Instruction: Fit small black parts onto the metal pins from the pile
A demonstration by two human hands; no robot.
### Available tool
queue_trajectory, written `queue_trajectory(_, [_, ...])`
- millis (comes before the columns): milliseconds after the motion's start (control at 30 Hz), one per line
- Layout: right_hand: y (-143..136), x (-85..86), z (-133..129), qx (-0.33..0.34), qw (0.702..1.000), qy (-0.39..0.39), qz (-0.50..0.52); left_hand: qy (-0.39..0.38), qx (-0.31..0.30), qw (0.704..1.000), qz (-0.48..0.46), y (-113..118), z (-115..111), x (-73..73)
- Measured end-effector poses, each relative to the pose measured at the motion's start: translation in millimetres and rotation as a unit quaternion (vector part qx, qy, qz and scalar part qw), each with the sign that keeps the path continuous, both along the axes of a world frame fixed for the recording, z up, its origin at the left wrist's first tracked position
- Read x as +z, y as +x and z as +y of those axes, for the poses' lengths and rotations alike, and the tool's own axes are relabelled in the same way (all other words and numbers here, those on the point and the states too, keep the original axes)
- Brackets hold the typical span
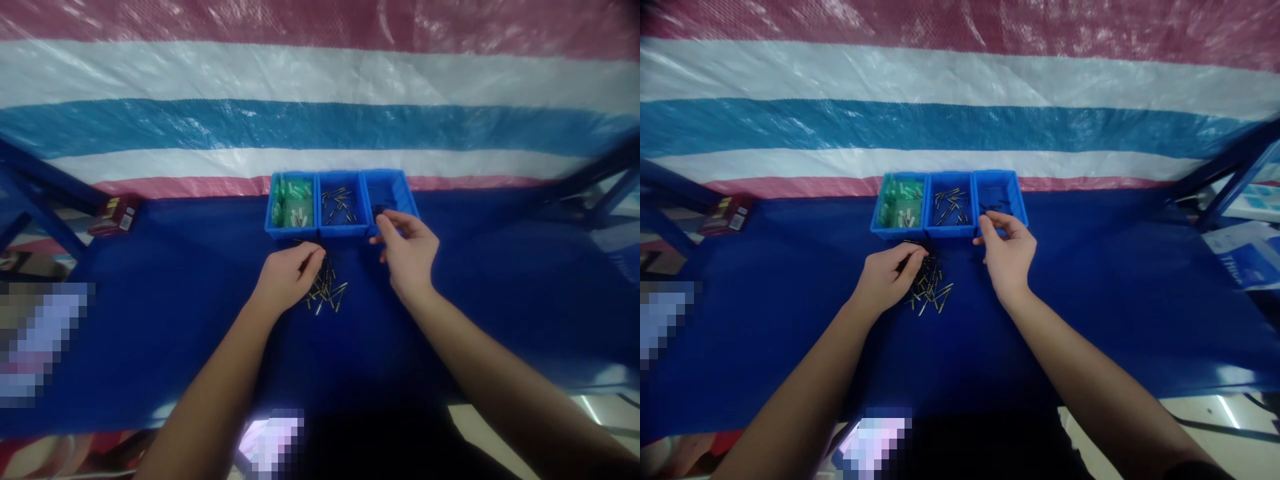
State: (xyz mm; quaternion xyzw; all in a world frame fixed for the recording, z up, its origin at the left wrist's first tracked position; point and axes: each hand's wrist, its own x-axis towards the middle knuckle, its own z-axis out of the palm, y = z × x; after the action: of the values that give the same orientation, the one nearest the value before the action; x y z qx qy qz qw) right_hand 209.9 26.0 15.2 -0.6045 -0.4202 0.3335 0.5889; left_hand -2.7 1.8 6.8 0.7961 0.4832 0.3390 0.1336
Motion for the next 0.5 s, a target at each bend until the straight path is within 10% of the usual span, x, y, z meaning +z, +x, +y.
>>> queue_trajectory(300, [-11.4,-4.5,-14.9,0.290,0.905,0.086,-0.299,0.002,0.001,1.000,0.005,-0.4,1.0,-1.5])
queue_trajectory(500, [-9.1,-8.6,-10.9,0.340,0.865,0.077,-0.361,0.000,-0.002,1.000,0.006,-0.4,0.6,-2.0])
